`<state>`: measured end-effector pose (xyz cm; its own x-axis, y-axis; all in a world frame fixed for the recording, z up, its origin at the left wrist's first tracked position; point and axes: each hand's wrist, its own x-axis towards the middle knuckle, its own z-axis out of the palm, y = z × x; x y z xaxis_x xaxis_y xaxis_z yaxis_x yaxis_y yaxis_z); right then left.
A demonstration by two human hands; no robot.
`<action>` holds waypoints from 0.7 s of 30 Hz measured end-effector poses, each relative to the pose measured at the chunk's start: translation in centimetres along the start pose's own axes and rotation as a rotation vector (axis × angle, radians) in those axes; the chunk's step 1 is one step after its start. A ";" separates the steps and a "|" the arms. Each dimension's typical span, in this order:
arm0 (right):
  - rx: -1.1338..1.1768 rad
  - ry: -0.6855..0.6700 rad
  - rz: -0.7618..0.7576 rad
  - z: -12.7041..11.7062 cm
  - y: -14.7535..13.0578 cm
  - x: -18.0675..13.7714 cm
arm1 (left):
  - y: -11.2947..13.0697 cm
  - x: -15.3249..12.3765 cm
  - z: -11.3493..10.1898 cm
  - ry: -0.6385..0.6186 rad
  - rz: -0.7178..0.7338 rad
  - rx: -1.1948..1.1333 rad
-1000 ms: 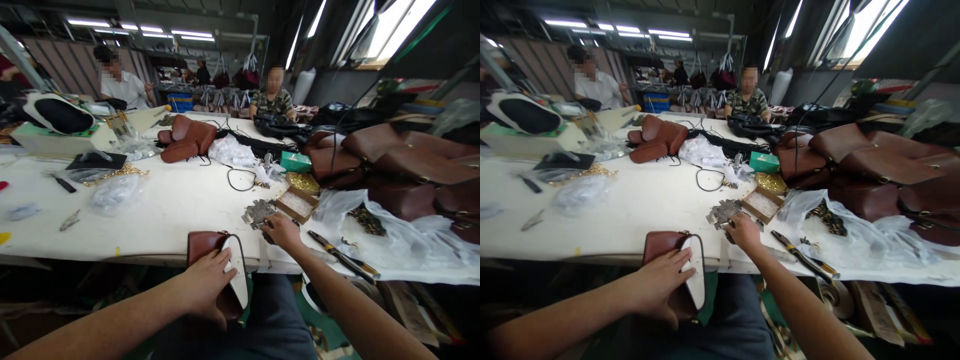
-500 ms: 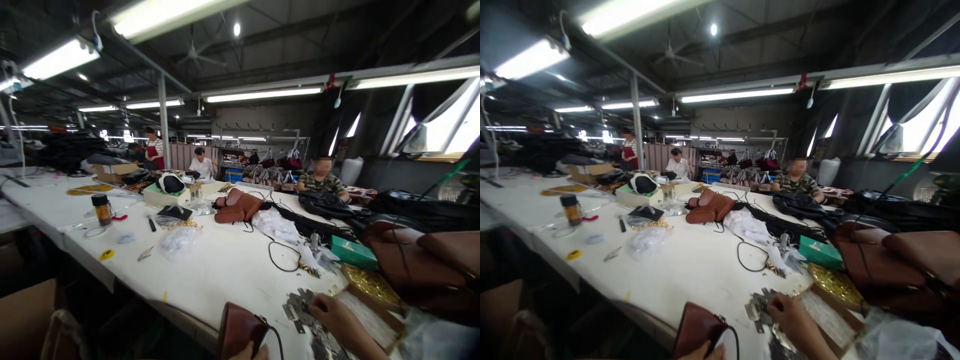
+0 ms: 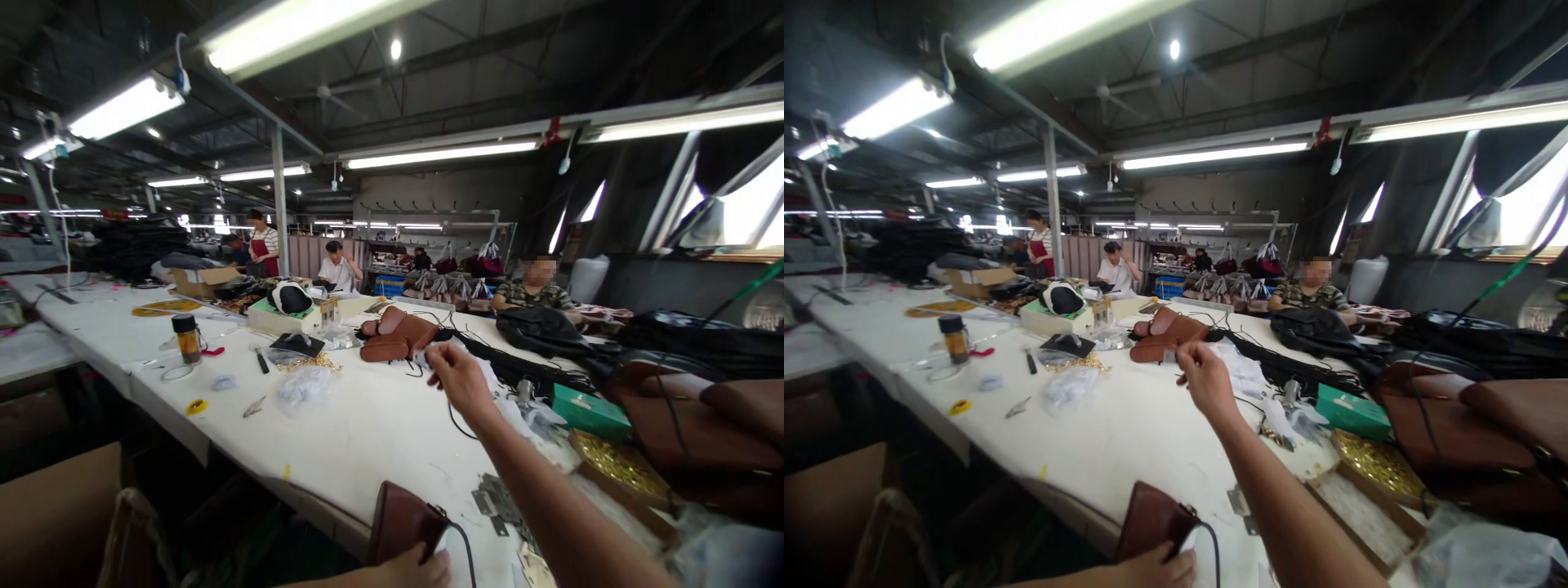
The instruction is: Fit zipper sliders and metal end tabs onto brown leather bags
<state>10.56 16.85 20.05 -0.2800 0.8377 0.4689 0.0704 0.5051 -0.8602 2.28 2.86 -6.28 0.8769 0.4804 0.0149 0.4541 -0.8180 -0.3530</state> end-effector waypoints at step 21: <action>-0.150 -0.337 0.524 -5.6 13.3 -25.2 | 0.7 -2.5 -9.0 -0.285 -0.172 -0.569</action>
<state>23.94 3.63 -2.03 -0.4562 0.8823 -0.1162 0.4060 0.0901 -0.9094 1.85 -1.71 1.91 0.7439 0.6200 -0.2492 0.6649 -0.7242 0.1828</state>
